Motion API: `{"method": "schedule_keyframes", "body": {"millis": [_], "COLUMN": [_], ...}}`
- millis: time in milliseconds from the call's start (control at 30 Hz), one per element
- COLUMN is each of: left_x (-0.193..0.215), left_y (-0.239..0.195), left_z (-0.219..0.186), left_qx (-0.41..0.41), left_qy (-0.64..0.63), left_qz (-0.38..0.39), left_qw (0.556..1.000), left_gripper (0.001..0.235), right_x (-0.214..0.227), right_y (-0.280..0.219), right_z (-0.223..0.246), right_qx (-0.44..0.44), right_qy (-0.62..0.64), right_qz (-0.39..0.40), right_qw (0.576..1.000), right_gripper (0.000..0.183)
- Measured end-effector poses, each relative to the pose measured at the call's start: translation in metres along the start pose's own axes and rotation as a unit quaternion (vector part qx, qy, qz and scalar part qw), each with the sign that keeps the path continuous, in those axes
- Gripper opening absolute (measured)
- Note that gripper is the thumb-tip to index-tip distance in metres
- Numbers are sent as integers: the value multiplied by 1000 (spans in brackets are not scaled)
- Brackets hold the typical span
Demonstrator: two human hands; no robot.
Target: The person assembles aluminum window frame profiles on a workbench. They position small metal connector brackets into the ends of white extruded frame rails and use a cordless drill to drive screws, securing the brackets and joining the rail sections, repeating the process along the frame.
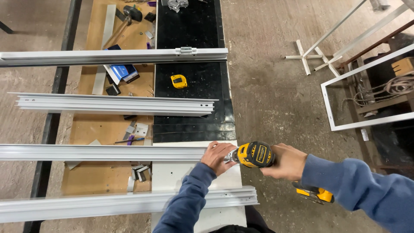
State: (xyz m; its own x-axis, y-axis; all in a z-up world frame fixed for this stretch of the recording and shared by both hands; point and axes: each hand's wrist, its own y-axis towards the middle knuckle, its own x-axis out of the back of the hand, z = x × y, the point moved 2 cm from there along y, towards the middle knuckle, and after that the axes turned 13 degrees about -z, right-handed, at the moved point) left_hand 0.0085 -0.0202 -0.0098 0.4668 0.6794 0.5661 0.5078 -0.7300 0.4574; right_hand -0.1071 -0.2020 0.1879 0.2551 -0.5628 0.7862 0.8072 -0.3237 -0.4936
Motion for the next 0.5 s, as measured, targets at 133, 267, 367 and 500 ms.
{"method": "schedule_keyframes", "body": {"millis": [133,267,367,500], "left_x": [-4,-2,-1,-3], "left_y": [-3,-4,-4,-5], "left_z": [3,2,2,4], "left_qx": [4,0,-11,-15], "left_qy": [1,3,0,0], "left_qz": [-8,-19,-22,-33], "left_qw": [1000,1000,1000,999], "left_gripper": [58,59,60,61], "right_x": [-9,-13,-15,-13], "right_y": [5,9,11,11], "right_z": [-7,-16,-19,-19], "right_qx": [-1,2,4,14], "right_qy": [2,-27,-28,-24], "right_qz": [5,-12,-14,-20], "right_qw": [1000,1000,1000,999], "right_gripper": [43,48,50,54]}}
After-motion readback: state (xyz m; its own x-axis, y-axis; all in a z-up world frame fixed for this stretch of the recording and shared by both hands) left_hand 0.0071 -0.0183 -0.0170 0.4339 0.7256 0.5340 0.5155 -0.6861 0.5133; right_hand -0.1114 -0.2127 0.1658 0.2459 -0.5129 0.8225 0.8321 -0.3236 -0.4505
